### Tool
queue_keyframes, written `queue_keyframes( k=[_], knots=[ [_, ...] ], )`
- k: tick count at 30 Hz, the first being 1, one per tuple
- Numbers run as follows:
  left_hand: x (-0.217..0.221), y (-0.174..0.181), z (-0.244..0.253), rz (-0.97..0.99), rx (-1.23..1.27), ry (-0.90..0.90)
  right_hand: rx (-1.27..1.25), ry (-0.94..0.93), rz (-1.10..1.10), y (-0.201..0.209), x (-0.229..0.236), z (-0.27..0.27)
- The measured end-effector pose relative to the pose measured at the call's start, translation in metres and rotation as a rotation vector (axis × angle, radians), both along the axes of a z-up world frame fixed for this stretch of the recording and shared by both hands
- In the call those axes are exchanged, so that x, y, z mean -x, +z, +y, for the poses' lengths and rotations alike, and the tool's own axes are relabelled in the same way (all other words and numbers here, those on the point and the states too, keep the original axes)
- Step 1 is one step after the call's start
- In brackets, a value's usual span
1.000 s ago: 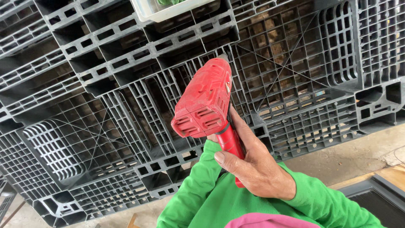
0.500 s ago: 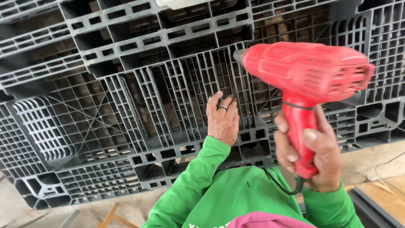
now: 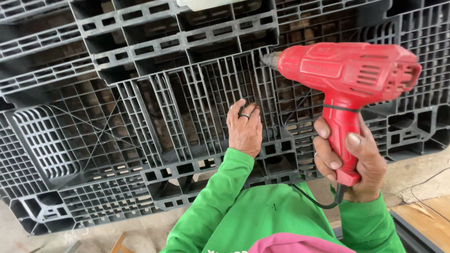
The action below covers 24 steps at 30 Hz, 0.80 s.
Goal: The person repairs a black plastic crate by heating and melting sections of the crate with a heat gun and a soldering iron, then uses pliers to trim and adjust the softened plastic. The person repositions the crate multiple times to access different areas and continues melting and trimming until the repair is complete.
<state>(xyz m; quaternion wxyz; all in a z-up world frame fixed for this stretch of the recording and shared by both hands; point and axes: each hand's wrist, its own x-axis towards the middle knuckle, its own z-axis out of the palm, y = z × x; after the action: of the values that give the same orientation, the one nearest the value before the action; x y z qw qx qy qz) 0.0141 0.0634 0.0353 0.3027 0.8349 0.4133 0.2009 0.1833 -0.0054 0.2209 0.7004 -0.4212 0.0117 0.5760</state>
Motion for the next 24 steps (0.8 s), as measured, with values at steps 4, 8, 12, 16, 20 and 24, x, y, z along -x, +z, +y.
queue_keyframes(
  k=[4,8,12,16,20,24],
  knots=[
    [-0.005,0.003,-0.002,0.014,-0.004,0.003,0.112,0.032,-0.134,0.003,-0.006,-0.041],
    [-0.019,0.010,-0.003,-0.440,0.689,0.203,0.314,0.008,-0.249,-0.009,-0.016,-0.136],
    [-0.013,0.006,-0.007,-0.102,-0.062,-0.051,0.775,0.016,-0.499,0.000,-0.014,-0.247],
    [-0.012,0.009,-0.003,-0.045,-0.142,-0.096,0.779,0.035,-0.759,0.004,-0.031,-0.304],
    [-0.044,0.036,-0.026,-0.006,-0.194,-0.072,0.410,-0.145,-0.756,-0.020,-0.051,-0.331],
    [-0.118,0.058,-0.093,-0.119,-0.162,-0.240,0.342,-0.191,-0.728,-0.058,-0.087,-0.336]
  ],
)
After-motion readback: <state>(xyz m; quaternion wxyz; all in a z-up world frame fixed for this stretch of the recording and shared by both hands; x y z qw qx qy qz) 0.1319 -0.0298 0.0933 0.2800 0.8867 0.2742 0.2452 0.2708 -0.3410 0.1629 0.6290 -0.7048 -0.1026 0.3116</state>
